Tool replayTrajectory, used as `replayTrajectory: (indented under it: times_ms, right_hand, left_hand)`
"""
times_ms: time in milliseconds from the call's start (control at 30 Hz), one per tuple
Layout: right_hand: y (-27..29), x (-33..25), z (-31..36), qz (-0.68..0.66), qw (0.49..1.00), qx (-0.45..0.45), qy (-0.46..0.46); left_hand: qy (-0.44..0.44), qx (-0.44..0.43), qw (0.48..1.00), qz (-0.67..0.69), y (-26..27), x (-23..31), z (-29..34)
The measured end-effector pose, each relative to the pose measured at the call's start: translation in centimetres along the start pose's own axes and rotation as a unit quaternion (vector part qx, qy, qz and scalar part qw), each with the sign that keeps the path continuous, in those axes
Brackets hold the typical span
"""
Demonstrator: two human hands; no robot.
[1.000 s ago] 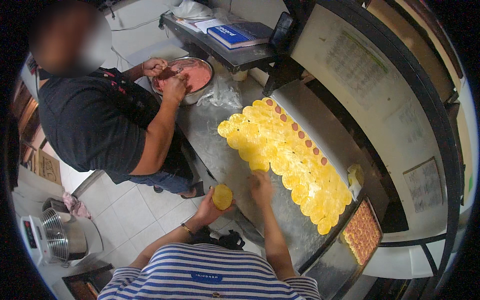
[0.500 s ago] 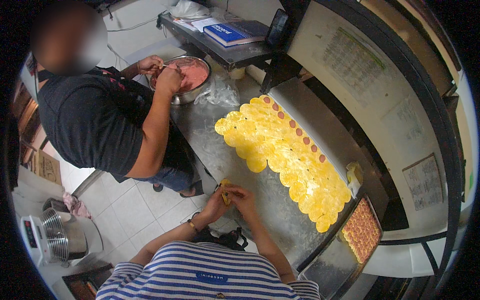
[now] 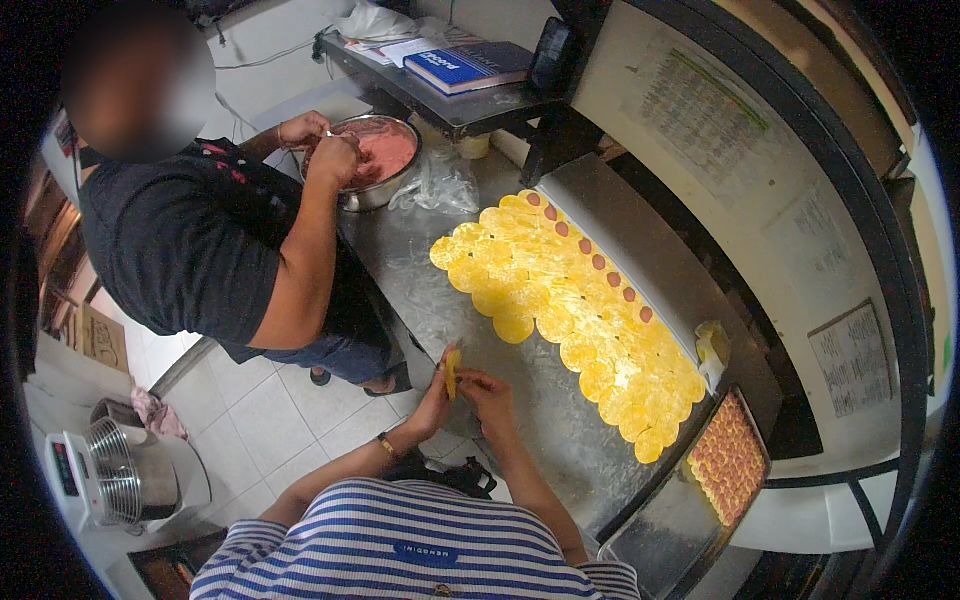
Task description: The person folds yellow dough wrappers into cones, scoops pink filling into them using a spoon, and seals them. A coworker places filling onto a tray of wrappers. The person arranges the finished samosas on a tray.
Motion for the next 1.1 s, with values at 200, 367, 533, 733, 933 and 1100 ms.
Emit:
replayTrajectory:
  times_ms: [200, 367, 533, 733, 933, 1100]
  right_hand:
    - [-0.1, -2.4, 1.2, 0.084, 0.992, 0.044, 0.087]
    - [1.1, -1.2, 1.1, 0.012, 0.995, 0.062, 0.074]
    - [6.7, 5.1, -1.1, -0.229, 0.966, 0.105, -0.057]
    - [14.2, 5.7, -2.0, -0.271, 0.949, 0.160, -0.020]
    - [17.2, 2.0, -6.1, -0.241, 0.945, 0.222, 0.023]
    - [17.7, -2.4, -2.8, 0.285, 0.807, 0.399, 0.328]
  left_hand:
    - [-0.030, 0.029, 0.992, -0.122, 0.7, -0.6, -0.5]
    - [0.015, 0.010, 0.999, -0.034, -0.2, -1.6, 0.0]
    - [0.170, 0.042, 0.963, 0.207, 0.0, -3.2, 1.0]
    - [0.245, 0.030, 0.948, 0.200, 2.1, -3.4, 3.2]
    - [0.281, 0.019, 0.946, 0.163, 1.6, -4.1, 4.7]
    - [0.301, -0.016, 0.943, 0.141, 0.2, -4.9, 5.5]
Point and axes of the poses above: each hand's wrist, its own z-axis away from the middle knuckle, its own y-axis out of the back of the hand, x = y × z, the point moved 9 cm from there along -z, towards the middle knuckle, and after that the axes turned 8 degrees about x, right-handed, at the moved point
